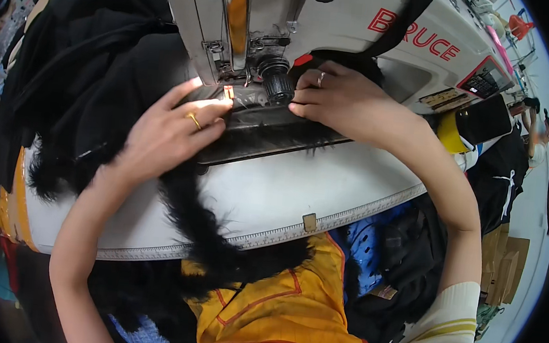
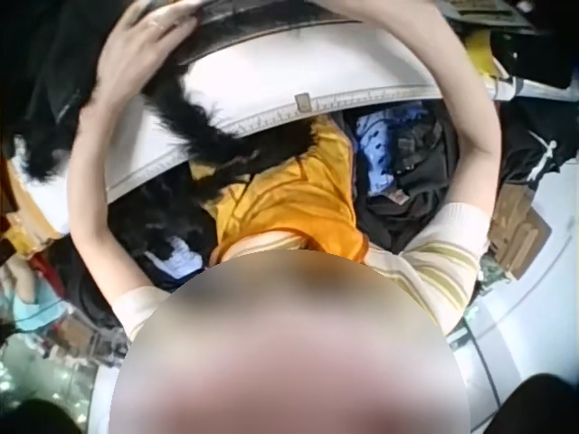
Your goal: Sewing fur trim onto black garments using an industrial sewing machine.
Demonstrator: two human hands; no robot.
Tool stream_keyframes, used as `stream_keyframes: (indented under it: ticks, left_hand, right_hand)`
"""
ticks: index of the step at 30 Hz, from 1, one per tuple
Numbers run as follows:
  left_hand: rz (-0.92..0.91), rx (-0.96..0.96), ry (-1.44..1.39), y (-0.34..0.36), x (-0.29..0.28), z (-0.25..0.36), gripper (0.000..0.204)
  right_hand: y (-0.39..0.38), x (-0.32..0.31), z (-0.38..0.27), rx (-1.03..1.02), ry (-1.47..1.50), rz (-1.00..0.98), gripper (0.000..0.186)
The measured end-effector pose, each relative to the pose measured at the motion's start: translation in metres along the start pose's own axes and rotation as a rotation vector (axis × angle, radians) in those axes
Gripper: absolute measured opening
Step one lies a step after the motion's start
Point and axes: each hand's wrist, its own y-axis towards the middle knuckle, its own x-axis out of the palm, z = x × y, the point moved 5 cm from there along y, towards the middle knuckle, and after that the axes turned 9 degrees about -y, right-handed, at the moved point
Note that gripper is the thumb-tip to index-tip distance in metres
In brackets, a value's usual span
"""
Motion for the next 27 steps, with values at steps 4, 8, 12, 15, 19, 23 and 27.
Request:
stream_keyframes:
  ticks: [4,8,12,15,19,23,27]
  left_hand:
    - [-0.056,-0.037,0.078,-0.006,0.013,0.006,0.022]
    - [0.021,-0.1,0.038,-0.01,0.005,-0.004,0.02]
    - [0.011,-0.113,0.025,-0.009,-0.003,-0.006,0.02]
    - [-0.06,-0.024,-0.042,-0.003,0.004,0.0,0.021]
    - [-0.01,-0.246,-0.301,0.001,0.012,-0.013,0.024]
    - [0.102,-0.33,-0.344,-0.003,0.016,-0.021,0.023]
    - [0.203,-0.331,-0.416,-0.007,0.016,-0.024,0.028]
  right_hand:
    - [0.009,-0.003,-0.027,0.064,0.328,-0.005,0.076]
    - [0.023,0.008,-0.033,0.243,0.445,-0.008,0.074]
    - [0.025,0.014,-0.03,0.307,0.262,-0.102,0.072]
    - [0.024,0.02,-0.03,0.312,0.262,-0.183,0.069]
    - [0.023,0.02,-0.026,0.307,0.233,0.025,0.042]
    - [0.022,0.029,-0.018,0.306,0.178,0.142,0.022]
    - [0.023,0.035,-0.006,0.335,0.133,0.256,0.015]
